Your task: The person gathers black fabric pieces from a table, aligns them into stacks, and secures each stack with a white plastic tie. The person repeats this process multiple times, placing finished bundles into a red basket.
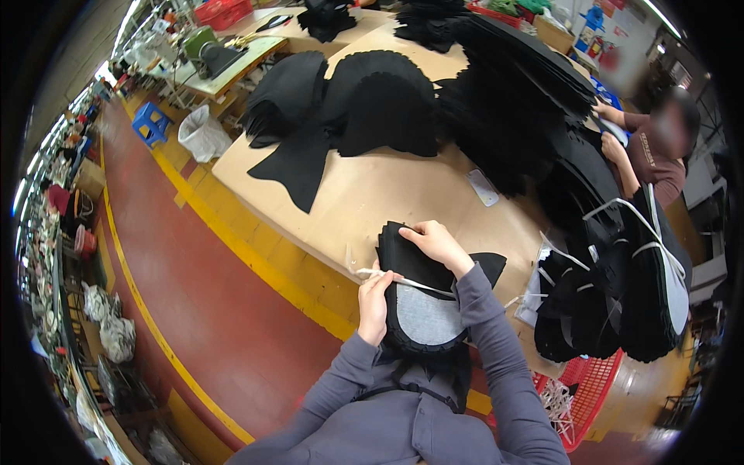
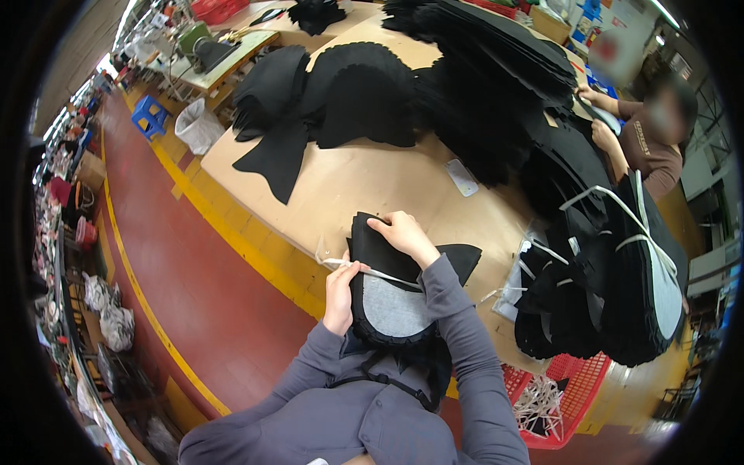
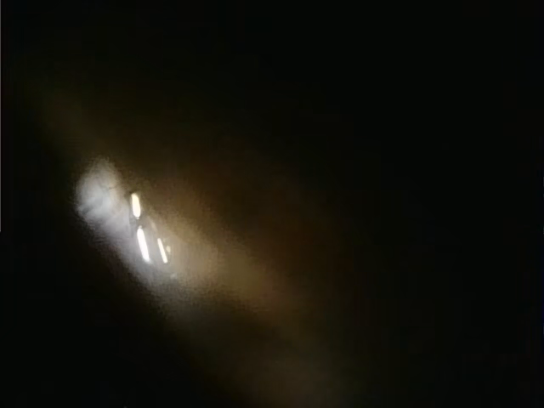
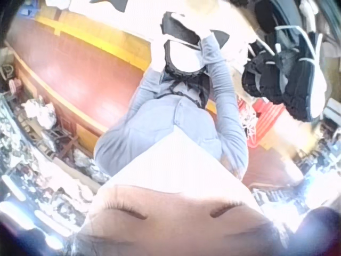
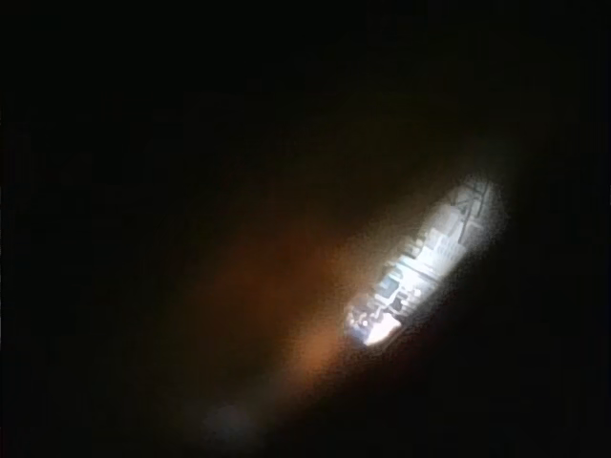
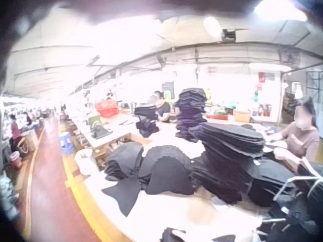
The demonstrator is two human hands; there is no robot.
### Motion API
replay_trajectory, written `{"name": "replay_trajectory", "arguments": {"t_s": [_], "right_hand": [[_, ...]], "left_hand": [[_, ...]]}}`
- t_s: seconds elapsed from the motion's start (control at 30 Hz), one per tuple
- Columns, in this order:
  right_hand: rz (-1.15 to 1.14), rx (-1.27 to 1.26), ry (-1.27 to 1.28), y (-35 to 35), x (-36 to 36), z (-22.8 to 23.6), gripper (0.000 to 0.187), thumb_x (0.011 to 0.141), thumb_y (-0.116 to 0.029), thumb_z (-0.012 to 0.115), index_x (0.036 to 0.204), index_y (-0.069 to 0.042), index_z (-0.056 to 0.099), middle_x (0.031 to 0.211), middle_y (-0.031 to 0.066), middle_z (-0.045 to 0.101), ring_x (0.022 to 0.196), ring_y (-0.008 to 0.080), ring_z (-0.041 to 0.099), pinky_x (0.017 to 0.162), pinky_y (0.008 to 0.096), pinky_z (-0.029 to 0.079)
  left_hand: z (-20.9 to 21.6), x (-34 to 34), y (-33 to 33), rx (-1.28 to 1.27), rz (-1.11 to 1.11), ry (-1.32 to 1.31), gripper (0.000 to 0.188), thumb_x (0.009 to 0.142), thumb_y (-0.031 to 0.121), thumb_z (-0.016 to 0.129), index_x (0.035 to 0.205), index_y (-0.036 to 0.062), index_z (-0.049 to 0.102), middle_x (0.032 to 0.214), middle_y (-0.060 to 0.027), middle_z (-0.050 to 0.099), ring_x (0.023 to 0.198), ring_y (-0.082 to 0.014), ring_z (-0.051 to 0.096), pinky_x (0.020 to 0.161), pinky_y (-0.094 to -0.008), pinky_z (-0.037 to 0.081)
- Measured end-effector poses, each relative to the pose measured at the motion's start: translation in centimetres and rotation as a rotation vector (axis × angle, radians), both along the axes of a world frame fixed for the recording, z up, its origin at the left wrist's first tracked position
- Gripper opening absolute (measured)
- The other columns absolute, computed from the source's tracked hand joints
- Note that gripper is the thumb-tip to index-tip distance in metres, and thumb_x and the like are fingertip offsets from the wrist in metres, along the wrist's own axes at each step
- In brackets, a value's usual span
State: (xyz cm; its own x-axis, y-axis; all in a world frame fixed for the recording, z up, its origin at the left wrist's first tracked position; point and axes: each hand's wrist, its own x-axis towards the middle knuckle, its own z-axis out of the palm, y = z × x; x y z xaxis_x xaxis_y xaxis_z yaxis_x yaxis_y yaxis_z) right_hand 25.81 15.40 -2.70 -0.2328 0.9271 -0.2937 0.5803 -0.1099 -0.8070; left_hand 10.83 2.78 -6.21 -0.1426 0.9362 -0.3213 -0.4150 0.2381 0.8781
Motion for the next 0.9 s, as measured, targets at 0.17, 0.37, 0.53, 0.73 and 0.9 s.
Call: {"name": "replay_trajectory", "arguments": {"t_s": [0.17,0.37,0.53,0.73,0.9], "right_hand": [[0.051,-0.067,0.017,-0.1,0.3,0.5,0.044,0.089,-0.037,0.066,0.094,0.007,0.072,0.079,0.0219,0.071,0.074,0.0281,0.07,0.069,0.0386,0.052],[0.08,-0.066,0.009,-0.3,0.0,1.2,0.039,0.092,-0.03,0.063,0.094,0.008,0.07,0.079,0.0229,0.07,0.073,0.0323,0.069,0.07,0.04,0.053],[-0.003,0.45,-0.191,-1.8,0.1,-1.9,0.037,0.091,-0.024,0.064,0.114,0.005,0.064,0.105,0.022,0.064,0.096,0.0358,0.063,0.084,0.0417,0.05],[0.184,0.107,0.132,-11.7,-0.2,6.8,0.034,0.092,-0.015,0.062,0.123,-0.001,0.059,0.07,0.0148,0.064,0.065,0.0301,0.065,0.065,0.0363,0.051],[0.032,0.069,0.182,-10.7,-5.5,1.2,0.028,0.097,-0.023,0.053,0.105,0.002,0.063,0.064,0.0171,0.063,0.061,0.0331,0.066,0.059,0.0422,0.051]], "left_hand": [[0.8,-0.2,0.2,0.029,-0.027,0.068,0.029,0.097,0.017,0.056,0.081,-0.0024,0.07,0.089,-0.0065,0.068,0.1,-0.0158,0.057,0.101,-0.0279,0.033],[-0.4,-1.2,1.3,0.052,-0.082,-0.004,0.028,0.097,0.017,0.056,0.081,-0.0023,0.069,0.084,-0.0049,0.066,0.09,-0.0132,0.057,0.092,-0.027,0.039],[1.2,-2.2,2.6,-0.027,-0.279,0.198,0.027,0.095,0.02,0.061,0.085,-0.0027,0.07,0.097,-0.0058,0.066,0.091,-0.0125,0.059,0.088,-0.0268,0.042],[6.3,-4.1,3.9,0.348,-0.39,0.525,0.02,0.092,0.017,0.063,0.095,-0.0008,0.071,0.109,-0.0089,0.064,0.088,-0.0176,0.063,0.078,-0.0297,0.049],[10.7,-2.0,7.4,0.227,-0.632,0.368,0.019,0.093,0.013,0.061,0.099,-0.0016,0.072,0.093,-0.0072,0.069,0.089,-0.0136,0.062,0.082,-0.0279,0.047]]}}
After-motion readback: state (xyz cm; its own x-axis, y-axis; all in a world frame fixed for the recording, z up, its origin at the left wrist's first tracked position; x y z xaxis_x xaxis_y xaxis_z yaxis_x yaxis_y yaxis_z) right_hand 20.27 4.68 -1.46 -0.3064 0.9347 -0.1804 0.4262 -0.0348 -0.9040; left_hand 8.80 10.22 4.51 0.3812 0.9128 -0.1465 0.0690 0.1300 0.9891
